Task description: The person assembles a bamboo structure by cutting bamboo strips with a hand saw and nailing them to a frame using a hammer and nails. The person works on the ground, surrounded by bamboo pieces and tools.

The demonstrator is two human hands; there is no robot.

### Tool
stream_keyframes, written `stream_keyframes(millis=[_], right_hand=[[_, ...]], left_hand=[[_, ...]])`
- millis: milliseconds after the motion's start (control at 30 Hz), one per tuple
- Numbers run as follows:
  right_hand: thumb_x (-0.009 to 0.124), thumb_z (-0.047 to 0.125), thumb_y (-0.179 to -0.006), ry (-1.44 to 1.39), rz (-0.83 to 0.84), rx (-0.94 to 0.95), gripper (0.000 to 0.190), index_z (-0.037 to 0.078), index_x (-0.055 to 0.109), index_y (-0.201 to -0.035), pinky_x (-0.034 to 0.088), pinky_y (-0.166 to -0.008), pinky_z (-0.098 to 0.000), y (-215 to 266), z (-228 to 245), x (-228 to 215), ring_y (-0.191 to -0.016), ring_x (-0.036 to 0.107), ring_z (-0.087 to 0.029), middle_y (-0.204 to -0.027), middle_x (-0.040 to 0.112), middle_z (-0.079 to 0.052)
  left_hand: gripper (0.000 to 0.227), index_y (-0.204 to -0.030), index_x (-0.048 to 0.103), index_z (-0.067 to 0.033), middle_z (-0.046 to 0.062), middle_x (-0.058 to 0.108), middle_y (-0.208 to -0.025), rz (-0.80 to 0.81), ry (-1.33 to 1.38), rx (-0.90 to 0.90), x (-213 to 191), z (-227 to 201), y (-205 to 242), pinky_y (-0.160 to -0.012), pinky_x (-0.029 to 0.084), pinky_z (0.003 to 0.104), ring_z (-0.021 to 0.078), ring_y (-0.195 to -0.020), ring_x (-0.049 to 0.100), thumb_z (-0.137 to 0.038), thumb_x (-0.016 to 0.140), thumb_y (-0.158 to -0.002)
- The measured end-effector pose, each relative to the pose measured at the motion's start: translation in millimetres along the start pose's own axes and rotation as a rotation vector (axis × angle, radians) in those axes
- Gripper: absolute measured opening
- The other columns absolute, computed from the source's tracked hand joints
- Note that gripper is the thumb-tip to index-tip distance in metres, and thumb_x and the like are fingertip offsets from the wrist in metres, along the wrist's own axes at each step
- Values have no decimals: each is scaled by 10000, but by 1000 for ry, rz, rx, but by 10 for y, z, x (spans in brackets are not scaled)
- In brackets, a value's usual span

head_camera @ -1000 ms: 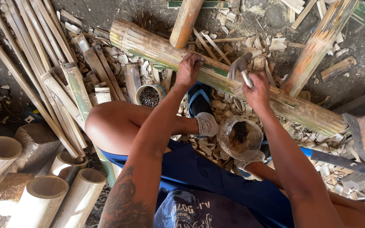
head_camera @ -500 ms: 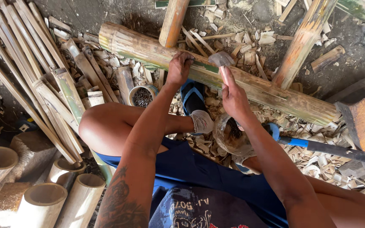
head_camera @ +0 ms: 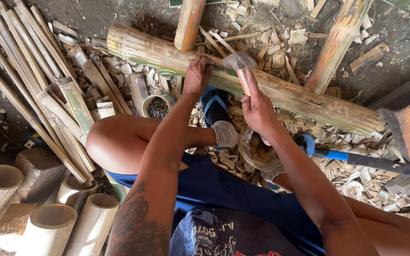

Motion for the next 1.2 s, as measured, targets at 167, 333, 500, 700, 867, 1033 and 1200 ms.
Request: stream_keyframes(millis=[167, 333, 500, 700, 867, 1033, 1200], right_hand=[[501, 43, -1142, 52, -53, -58, 741, 215, 20, -1679, 656, -556, -366, -24, 299, -101, -748, 746, -329, -1294, 623, -370], [496, 46, -1097, 147, -97, -131, 743, 245, 91, -1687, 622, -580, -408, -4, 432, -5, -712, 704, -311, -1049, 681, -256], [487, 32, -1053, 177, 199, 184, 732, 213, 130, -1667, 606, -417, -353, -178, 407, 152, -562, 659, -275, -996, 668, -241], [492, 22, -1134, 48, -276, -305, 718, 273, 174, -1726, 620, -638, -342, -84, 579, 96, -808, 714, -254, -1143, 677, -225], [518, 4, -1050, 164, 34, 67, 701, 149, 214, -1665, 554, -443, -307, -170, 355, 166, -597, 661, -212, -1128, 695, -272], [519, 16, -1118, 76, -195, -161, 701, 298, 168, -1655, 571, -496, -265, -63, 272, 236, -667, 678, -174, -1143, 691, -275], [435, 20, -1107, 190, 159, 229, 678, 223, 152, -1689, 581, -427, -304, -122, 174, 275, -563, 621, -224, -1021, 689, -244]], left_hand=[[120, -1027, 677, -77, 147, 649, -1030, -62, -44, 14, 35, 6, 5, -893, 518, 477, 390, -987, 606, -38, 697, -915], [126, -1032, 671, -80, 147, 652, -1045, -81, -9, -21, 86, 82, 131, -895, 522, 472, 394, -1015, 610, -42, 699, -916], [138, -1030, 656, -64, 148, 653, -1068, -91, -29, -4, 51, 62, 14, -901, 520, 469, 398, -1022, 610, -64, 710, -903], [112, -1012, 674, -81, 137, 665, -1047, -56, 26, -15, 84, 125, 80, -904, 533, 465, 385, -1024, 628, -46, 693, -907], [144, -1031, 662, -55, 179, 650, -1028, -40, -8, 5, 26, 72, -22, -884, 520, 486, 414, -1004, 612, -15, 670, -893], [104, -1020, 668, -63, 182, 652, -1002, -30, 16, -18, 57, 118, 48, -890, 523, 490, 411, -984, 620, -39, 676, -919], [120, -1023, 658, -55, 182, 647, -1006, -8, -38, -31, 46, 84, -95, -874, 522, 491, 417, -980, 619, -60, 689, -907]])
Point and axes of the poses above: each hand's wrist, its own y-axis away from the middle knuckle, its own x-axis out of the palm, z = x × y, the point moved 3 cm from there along -y, towards the middle knuckle
